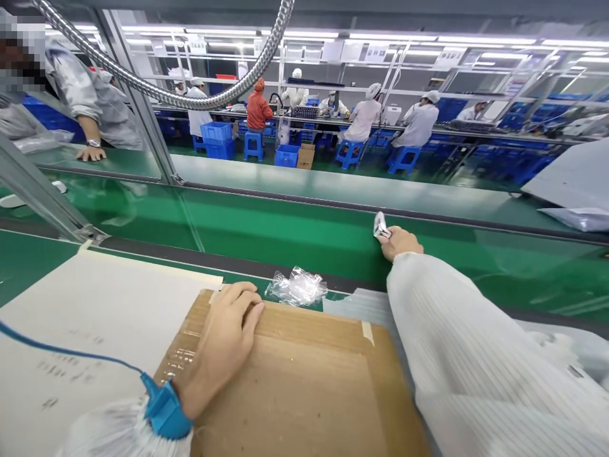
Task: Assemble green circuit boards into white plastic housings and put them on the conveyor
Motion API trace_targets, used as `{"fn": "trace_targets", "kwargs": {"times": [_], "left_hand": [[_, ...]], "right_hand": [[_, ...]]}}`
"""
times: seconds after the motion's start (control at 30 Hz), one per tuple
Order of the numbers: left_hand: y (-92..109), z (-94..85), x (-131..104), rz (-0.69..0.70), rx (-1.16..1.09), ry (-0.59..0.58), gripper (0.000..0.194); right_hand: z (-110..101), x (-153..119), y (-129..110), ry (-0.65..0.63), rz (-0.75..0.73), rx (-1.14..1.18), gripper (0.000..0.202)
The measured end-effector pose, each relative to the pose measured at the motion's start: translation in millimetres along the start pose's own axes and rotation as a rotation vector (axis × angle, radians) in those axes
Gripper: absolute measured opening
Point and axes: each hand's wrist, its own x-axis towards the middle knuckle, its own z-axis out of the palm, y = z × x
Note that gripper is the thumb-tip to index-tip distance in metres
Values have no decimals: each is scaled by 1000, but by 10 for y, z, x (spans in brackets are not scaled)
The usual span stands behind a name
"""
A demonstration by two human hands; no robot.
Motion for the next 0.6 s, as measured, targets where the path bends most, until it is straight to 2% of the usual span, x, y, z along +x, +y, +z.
{"fn": "trace_targets", "kwargs": {"times": [0.07,0.17,0.23,0.33,0.4,0.47,0.53,0.6], "left_hand": [[8,-29,7,1,-30,10,20],[42,-94,17,18,-90,77,14],[92,-145,12,19,-145,148,16],[215,-230,-23,5,-273,172,37],[316,-287,-58,-11,-418,49,46],[410,-335,-97,-32,-550,-177,41],[478,-364,-131,-53,-605,-379,34],[513,-365,-155,-69,-587,-449,31]], "right_hand": [[-87,-77,-181,-62,11,15,31],[-381,-363,-554,-116,-81,96,38],[-626,-691,-834,-156,-192,236,40],[-914,-1321,-1217,-289,-288,501,39],[-991,-1733,-1397,-378,-271,632,41],[-981,-2063,-1495,-429,-254,727,41],[-927,-2285,-1514,-405,-248,756,41],[-881,-2408,-1484,-288,-263,708,39]]}}
